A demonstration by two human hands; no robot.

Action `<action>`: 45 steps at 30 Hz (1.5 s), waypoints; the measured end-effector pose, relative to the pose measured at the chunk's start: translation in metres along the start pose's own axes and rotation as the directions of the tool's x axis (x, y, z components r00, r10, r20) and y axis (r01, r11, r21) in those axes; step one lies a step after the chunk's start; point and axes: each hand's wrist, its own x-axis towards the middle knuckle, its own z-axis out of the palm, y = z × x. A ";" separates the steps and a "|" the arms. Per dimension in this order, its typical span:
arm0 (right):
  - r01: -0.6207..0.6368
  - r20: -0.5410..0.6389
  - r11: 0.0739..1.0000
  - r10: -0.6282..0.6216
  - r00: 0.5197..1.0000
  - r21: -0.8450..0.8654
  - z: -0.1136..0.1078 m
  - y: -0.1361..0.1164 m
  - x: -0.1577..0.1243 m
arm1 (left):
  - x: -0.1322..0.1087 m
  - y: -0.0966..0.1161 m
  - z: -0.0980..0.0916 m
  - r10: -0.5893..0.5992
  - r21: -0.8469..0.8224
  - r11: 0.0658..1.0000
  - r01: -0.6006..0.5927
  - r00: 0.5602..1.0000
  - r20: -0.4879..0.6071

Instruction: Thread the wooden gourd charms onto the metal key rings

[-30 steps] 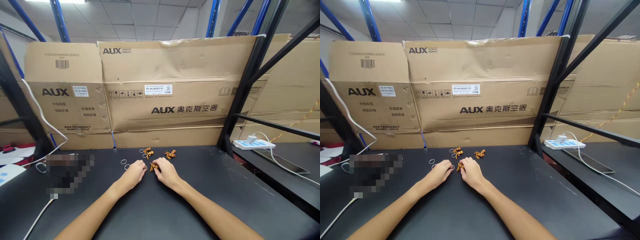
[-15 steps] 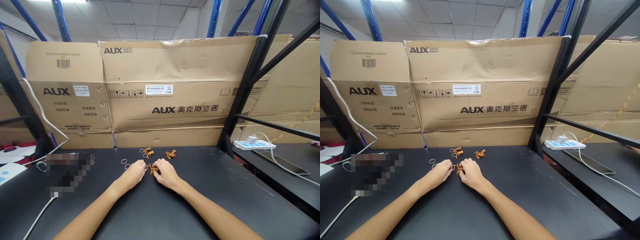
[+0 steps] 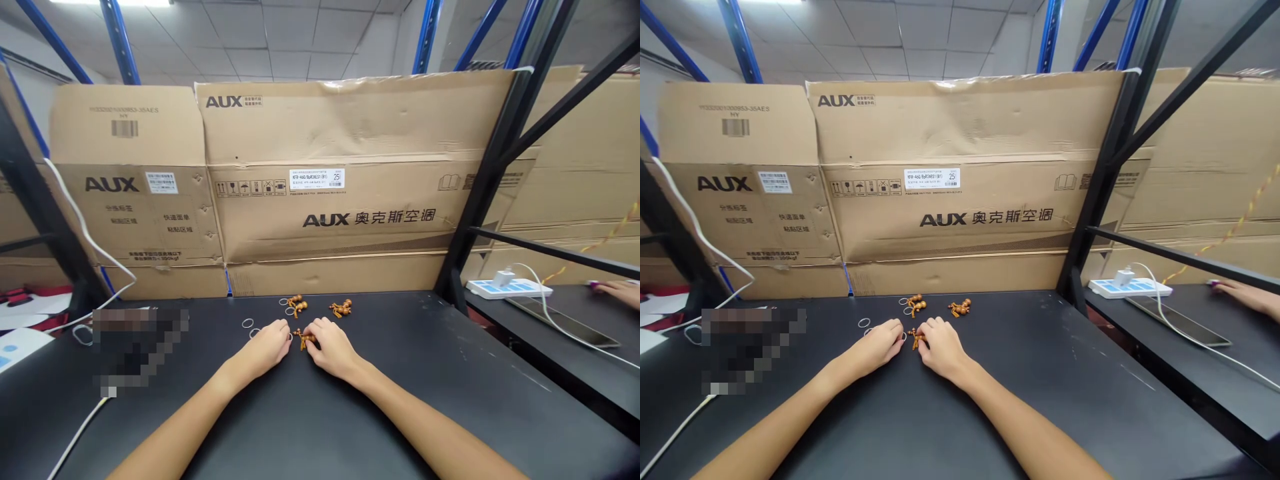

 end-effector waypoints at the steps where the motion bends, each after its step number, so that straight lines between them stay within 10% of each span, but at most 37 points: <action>1: 0.004 -0.004 1.000 -0.004 1.000 0.001 0.000 0.000 0.000 | 0.000 -0.001 0.000 0.000 -0.007 1.000 0.000 1.000 -0.001; 13: 0.018 -0.023 1.000 -0.018 1.000 -0.009 0.001 0.002 0.000 | -0.002 0.000 0.003 0.040 0.032 0.999 -0.038 0.998 -0.054; 29: 0.046 0.033 0.999 -0.046 0.998 -0.002 -0.001 0.002 0.000 | 0.002 0.005 0.003 -0.122 -0.386 0.921 0.060 0.983 -0.140; 45: -0.086 -0.111 0.953 0.122 0.986 0.290 0.007 0.011 0.004 | 0.003 0.009 -0.004 -0.278 -0.661 0.702 0.264 0.957 0.085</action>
